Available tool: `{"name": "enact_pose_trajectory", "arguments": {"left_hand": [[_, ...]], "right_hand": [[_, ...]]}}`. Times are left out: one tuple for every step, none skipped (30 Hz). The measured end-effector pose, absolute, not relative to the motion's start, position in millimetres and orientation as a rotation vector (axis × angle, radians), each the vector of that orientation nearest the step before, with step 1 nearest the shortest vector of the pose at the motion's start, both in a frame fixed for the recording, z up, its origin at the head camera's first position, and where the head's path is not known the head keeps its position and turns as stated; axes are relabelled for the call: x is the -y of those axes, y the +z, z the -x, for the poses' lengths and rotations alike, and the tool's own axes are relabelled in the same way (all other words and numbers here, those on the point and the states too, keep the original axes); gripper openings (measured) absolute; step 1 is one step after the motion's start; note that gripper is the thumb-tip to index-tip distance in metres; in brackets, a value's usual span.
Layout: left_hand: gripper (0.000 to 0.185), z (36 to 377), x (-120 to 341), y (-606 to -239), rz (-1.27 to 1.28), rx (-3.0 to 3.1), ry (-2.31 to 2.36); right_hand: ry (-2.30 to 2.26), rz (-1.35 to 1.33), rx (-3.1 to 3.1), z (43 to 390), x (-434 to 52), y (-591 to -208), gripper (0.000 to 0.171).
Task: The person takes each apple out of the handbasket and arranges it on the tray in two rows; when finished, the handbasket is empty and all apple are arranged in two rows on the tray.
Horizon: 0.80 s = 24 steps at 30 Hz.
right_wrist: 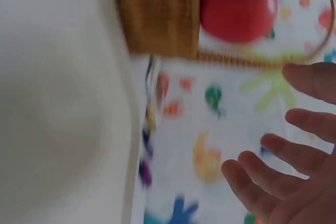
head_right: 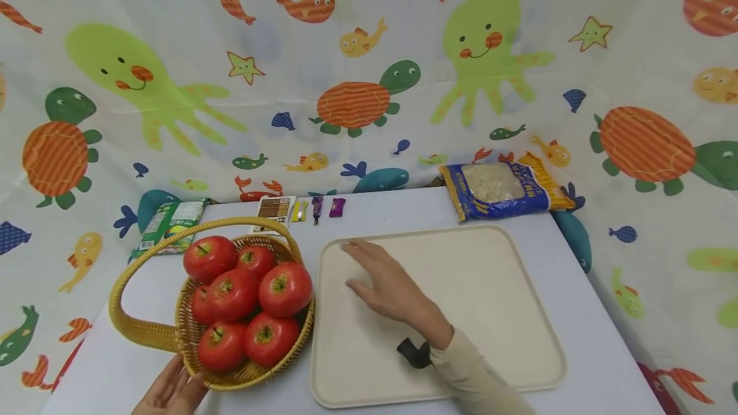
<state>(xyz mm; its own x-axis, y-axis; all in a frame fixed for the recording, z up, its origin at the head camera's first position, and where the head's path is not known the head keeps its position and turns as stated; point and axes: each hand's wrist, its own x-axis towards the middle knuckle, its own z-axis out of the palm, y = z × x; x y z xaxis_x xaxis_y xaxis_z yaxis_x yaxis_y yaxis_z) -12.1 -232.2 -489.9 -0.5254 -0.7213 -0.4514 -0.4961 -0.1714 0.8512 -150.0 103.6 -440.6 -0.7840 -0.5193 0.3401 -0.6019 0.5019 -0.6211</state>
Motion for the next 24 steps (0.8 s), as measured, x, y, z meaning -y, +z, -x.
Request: {"name": "enact_pose_trajectory", "arguments": {"left_hand": [[0.077, 12.1, 232.0, -490.3, -1.418, 1.887, -1.784], [0.077, 11.8, 232.0, -490.7, -1.418, 1.891, -1.792], [0.077, 11.9, 231.7, -490.7, -1.422, 1.892, -1.796], [0.078, 12.1, 231.0, -490.4, -1.423, 1.893, -1.797], [0.077, 12.2, 230.1, -490.1, -1.419, 1.894, -1.793], [0.077, 12.6, 228.8, -489.4, -1.418, 1.894, -1.784], [0.076, 13.0, 227.6, -488.6, -1.418, 1.898, -1.772], [0.076, 13.1, 226.8, -487.9, -1.418, 1.902, -1.760], [0.075, 13.4, 225.9, -487.0, -1.420, 1.901, -1.749], [0.075, 13.4, 225.4, -486.1, -1.419, 1.901, -1.741], [0.075, 13.5, 224.9, -485.1, -1.423, 1.901, -1.734], [0.074, 13.6, 224.5, -484.2, -1.429, 1.901, -1.726], [0.074, 13.6, 224.2, -483.2, -1.433, 1.901, -1.721], [0.074, 13.6, 223.9, -482.4, -1.435, 1.899, -1.715], [0.074, 13.4, 224.0, -481.9, -1.435, 1.896, -1.710], [0.074, 13.5, 223.5, -481.1, -1.437, 1.897, -1.704], [0.073, 13.5, 223.1, -480.3, -1.439, 1.899, -1.699], [0.073, 13.5, 222.9, -479.7, -1.439, 1.901, -1.695], [0.073, 13.5, 222.8, -479.1, -1.436, 1.901, -1.693], [0.073, 13.5, 222.9, -478.8, -1.436, 1.901, -1.691], [0.073, 13.7, 222.5, -478.3, -1.437, 1.900, -1.689], [0.072, 13.9, 221.6, -477.5, -1.439, 1.897, -1.684], [0.072, 14.0, 221.0, -476.9, -1.440, 1.893, -1.680], [0.071, 14.3, 220.2, -476.5, -1.442, 1.887, -1.673]], "right_hand": [[1.167, -1.042, 2.638, 147.9, -90.3, -439.0, 0.062], [1.181, -1.091, 2.650, 145.7, -78.4, -437.3, 0.064], [1.191, -1.132, 2.660, 143.2, -67.9, -435.5, 0.066], [1.198, -1.167, 2.669, 141.2, -58.4, -434.1, 0.068], [1.200, -1.194, 2.679, 139.3, -50.0, -433.0, 0.069], [1.201, -1.215, 2.683, 137.8, -42.8, -432.2, 0.070], [1.193, -1.230, 2.689, 136.6, -36.3, -431.4, 0.071], [1.184, -1.240, 2.693, 136.0, -30.7, -431.1, 0.071], [1.174, -1.248, 2.694, 135.6, -26.1, -430.8, 0.072], [1.167, -1.252, 2.696, 135.8, -22.3, -431.0, 0.072], [1.160, -1.249, 2.698, 135.7, -19.4, -431.0, 0.072], [1.158, -1.244, 2.702, 135.7, -17.2, -431.1, 0.072], [1.148, -1.239, 2.708, 135.6, -15.5, -431.6, 0.073], [1.143, -1.234, 2.715, 135.5, -14.2, -432.3, 0.074], [1.146, -1.229, 2.722, 135.2, -13.3, -432.8, 0.074], [1.151, -1.220, 2.729, 134.6, -12.4, -433.7, 0.076], [1.154, -1.208, 2.738, 133.9, -11.4, -434.7, 0.078], [1.161, -1.195, 2.745, 133.2, -10.4, -436.1, 0.079], [1.171, -1.181, 2.751, 132.4, -9.4, -437.3, 0.081], [1.189, -1.165, 2.754, 131.7, -8.2, -438.4, 0.083], [1.213, -1.147, 2.753, 130.9, -7.0, -439.5, 0.085], [1.235, -1.129, 2.753, 130.1, -6.1, -440.5, 0.086], [1.256, -1.115, 2.750, 129.5, -5.1, -441.6, 0.087], [1.279, -1.105, 2.744, 129.2, -4.1, -442.7, 0.088]]}}
